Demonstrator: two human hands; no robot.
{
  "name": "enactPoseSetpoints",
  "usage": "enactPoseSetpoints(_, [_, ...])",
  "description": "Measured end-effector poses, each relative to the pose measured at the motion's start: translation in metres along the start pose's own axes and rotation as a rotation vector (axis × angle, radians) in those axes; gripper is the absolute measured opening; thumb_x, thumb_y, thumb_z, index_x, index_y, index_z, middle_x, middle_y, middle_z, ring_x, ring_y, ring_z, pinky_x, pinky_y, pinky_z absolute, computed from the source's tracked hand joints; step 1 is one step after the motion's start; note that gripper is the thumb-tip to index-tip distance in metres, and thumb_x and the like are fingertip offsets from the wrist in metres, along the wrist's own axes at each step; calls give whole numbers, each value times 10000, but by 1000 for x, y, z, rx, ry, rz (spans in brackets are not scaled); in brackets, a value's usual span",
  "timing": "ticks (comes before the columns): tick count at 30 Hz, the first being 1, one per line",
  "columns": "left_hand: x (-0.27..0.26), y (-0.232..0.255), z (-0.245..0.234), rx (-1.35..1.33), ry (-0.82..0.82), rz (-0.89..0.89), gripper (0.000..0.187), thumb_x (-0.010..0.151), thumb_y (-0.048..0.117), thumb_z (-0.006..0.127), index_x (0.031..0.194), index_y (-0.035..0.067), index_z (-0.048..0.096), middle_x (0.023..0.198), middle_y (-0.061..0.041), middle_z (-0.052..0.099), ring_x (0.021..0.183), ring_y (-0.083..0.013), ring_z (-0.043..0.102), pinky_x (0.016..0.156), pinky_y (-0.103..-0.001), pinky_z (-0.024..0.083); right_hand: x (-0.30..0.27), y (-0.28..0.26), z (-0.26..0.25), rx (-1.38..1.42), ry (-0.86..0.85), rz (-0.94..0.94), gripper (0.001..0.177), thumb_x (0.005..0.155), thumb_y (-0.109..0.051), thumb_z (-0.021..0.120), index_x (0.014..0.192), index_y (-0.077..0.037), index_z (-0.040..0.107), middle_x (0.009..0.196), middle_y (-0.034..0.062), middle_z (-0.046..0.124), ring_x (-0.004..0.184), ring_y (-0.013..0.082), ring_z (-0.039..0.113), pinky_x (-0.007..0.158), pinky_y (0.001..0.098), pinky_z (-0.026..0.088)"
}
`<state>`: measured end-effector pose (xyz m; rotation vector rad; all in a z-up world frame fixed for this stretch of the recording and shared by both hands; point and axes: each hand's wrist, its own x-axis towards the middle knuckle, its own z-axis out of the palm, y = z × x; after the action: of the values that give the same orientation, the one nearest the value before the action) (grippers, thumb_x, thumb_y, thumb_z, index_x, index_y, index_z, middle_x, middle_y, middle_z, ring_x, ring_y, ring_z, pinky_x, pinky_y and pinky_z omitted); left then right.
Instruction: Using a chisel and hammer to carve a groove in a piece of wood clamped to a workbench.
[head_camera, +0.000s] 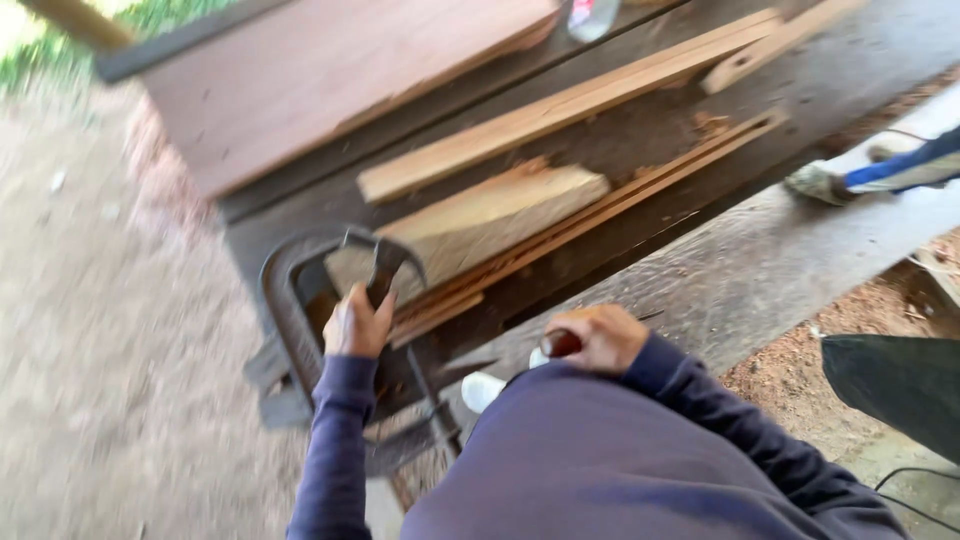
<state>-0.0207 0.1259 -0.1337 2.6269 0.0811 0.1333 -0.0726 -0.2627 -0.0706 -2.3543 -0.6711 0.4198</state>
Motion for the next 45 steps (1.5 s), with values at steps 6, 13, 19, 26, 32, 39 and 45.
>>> enactPoseSetpoints(6, [-4,9,11,186,57,51,432,877,397,740,1113,38,701,1010,-196,698,922,-396,690,760,-511,574,4,21,19,91,-18,-131,294,768,-234,818,1021,-130,712,884,87,758,778,273,740,704,394,590])
enactPoseSetpoints(13, [-48,5,39,543,248,-16,404,946,348,707,1230,59,707,1078,-130,652,975,-304,642,796,-396,581,-1,30,17,97,-122,-130,336,803,-280,839,1075,-137,703,876,106,742,791,297,722,700,420,559])
enactPoseSetpoints(19, [-112,51,50,303,-209,-434,532,1097,311,447,1616,199,415,665,-107,711,538,-280,692,557,-413,600,-7,59,26,128,-157,-160,321,823,-293,819,1085,-159,691,889,74,750,776,250,735,711,390,575])
enactPoseSetpoints(26, [-115,63,54,292,-10,-452,604,1083,291,435,1664,169,324,788,-177,754,539,-331,713,524,-438,597,-28,61,13,79,-181,-186,341,825,-287,824,1094,-140,675,901,87,751,795,271,732,715,401,565])
enactPoseSetpoints(32, [-121,63,64,301,-33,-477,615,1076,297,451,1665,171,324,827,-232,744,631,-372,739,591,-468,629,-53,75,9,111,-133,-225,367,804,-260,829,1104,-119,669,945,98,756,839,280,740,745,397,578])
enactPoseSetpoints(39, [-124,67,76,325,-75,-461,616,1058,315,457,1651,199,336,881,-232,760,712,-387,760,673,-482,628,-70,77,7,90,-119,-179,311,831,-279,813,1080,-146,685,930,67,754,814,257,738,721,386,580])
enactPoseSetpoints(45, [-124,69,85,368,-142,-497,608,1050,367,480,1624,204,362,951,-237,770,800,-403,769,734,-492,631,-73,86,9,118,-92,-206,300,840,-280,806,1083,-154,686,930,62,754,820,255,735,729,382,579])
